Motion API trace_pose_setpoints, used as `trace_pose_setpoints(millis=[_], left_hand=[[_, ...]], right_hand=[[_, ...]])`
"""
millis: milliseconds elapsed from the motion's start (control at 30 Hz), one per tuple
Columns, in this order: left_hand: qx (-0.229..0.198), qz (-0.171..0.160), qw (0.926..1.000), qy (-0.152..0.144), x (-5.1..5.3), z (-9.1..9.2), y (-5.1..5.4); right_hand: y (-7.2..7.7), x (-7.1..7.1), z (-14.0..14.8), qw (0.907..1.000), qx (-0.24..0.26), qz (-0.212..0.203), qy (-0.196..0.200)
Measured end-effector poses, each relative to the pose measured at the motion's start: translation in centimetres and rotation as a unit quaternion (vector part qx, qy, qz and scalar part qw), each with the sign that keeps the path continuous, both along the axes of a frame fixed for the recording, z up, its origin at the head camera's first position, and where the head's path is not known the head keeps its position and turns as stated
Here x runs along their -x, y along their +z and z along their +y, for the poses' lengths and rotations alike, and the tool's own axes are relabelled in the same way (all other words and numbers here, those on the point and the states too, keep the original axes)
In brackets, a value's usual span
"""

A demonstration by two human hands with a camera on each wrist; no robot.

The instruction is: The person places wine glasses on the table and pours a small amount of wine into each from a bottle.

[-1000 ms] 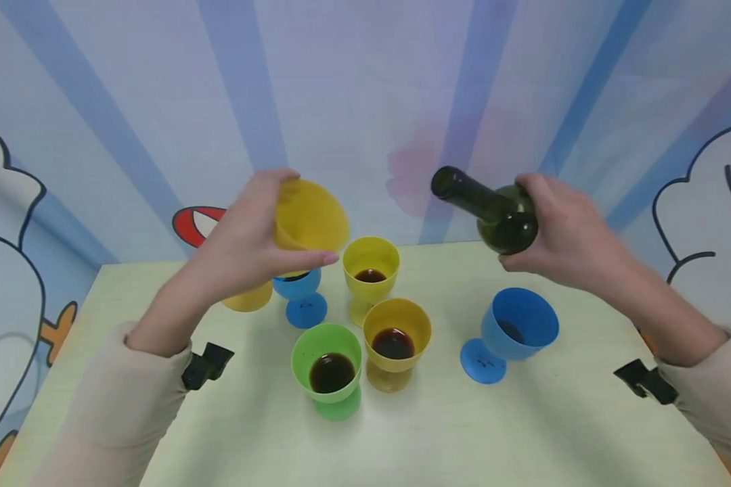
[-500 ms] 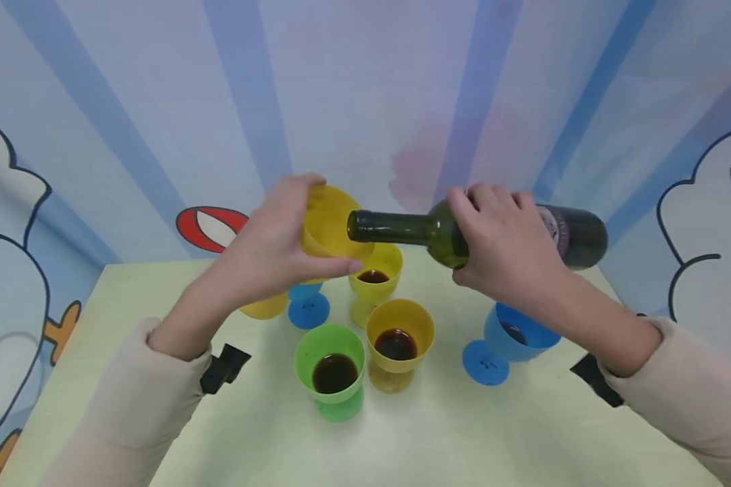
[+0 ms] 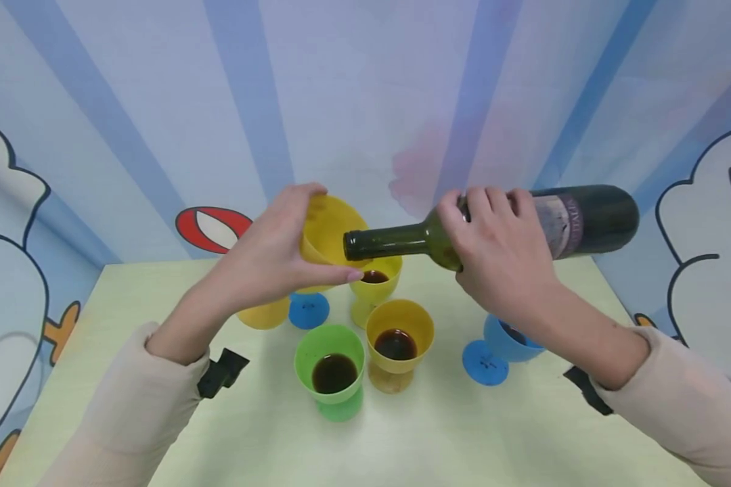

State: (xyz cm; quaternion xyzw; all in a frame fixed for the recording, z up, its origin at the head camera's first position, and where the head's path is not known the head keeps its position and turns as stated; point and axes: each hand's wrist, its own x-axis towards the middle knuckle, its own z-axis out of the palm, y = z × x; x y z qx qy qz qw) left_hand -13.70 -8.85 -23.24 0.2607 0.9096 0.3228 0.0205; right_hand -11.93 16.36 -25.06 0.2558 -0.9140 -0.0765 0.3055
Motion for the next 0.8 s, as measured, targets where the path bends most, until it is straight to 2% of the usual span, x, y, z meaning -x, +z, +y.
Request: trace_pose_setpoints(millis=[167, 633, 800], left_hand=[[0.001, -0.002, 1.0000, -0.006, 0.05, 0.02, -0.09], [0.004, 0.013, 0.9998, -0.018, 0.16, 0.22, -0.28], [0.007, 0.019, 0.9995, -0.023, 0.22, 0.28, -0.35]], right_hand=[[0.20, 0.01, -0.28, 0.9998, -0.004, 0.016, -0.005], [0.51, -0.10, -0.52, 0.9993, -0.025, 0.006, -0.028], [0.49, -0.13, -0.49, 0.9990, -0.033, 0.018, -0.026]])
